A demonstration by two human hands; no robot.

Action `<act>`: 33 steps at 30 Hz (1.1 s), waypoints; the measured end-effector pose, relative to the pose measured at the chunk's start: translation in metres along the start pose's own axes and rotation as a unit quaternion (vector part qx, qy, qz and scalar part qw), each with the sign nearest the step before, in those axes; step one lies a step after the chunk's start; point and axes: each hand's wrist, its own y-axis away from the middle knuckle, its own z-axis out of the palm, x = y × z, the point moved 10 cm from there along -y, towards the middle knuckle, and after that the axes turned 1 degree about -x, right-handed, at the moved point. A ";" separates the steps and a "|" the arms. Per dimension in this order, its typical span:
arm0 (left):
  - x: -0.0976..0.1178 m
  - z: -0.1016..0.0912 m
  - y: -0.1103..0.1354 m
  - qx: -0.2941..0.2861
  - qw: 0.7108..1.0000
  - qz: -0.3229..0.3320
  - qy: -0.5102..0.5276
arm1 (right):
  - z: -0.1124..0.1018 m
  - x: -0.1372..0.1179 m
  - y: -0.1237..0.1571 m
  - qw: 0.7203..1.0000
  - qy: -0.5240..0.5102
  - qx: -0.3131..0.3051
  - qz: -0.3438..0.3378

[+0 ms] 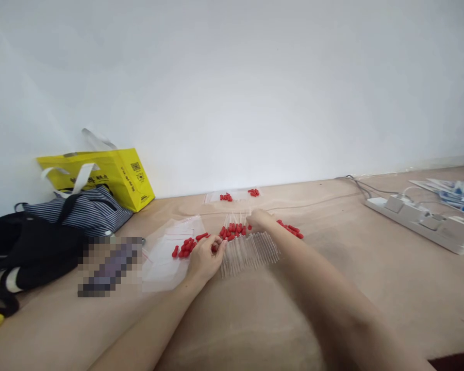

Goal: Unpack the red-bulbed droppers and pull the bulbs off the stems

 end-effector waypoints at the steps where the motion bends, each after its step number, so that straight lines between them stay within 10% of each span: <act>1: 0.000 -0.002 0.000 0.010 1.000 0.004 -0.002 | -0.006 0.003 0.006 1.000 -0.005 0.007 -0.007; 6: 0.013 -0.013 -0.001 0.058 0.995 0.076 0.019 | -0.021 0.027 0.055 0.995 -0.032 0.069 -0.071; 11: 0.058 -0.026 0.015 0.134 0.968 0.208 -0.036 | -0.020 0.016 0.126 0.924 0.039 0.251 -0.287; 18: 0.112 -0.013 0.047 0.131 0.909 0.376 -0.124 | 0.003 -0.017 0.159 0.866 0.071 0.302 -0.393; 33: 0.106 -0.005 0.046 0.083 0.921 0.353 -0.142 | 0.001 -0.014 0.159 0.877 0.051 0.314 -0.361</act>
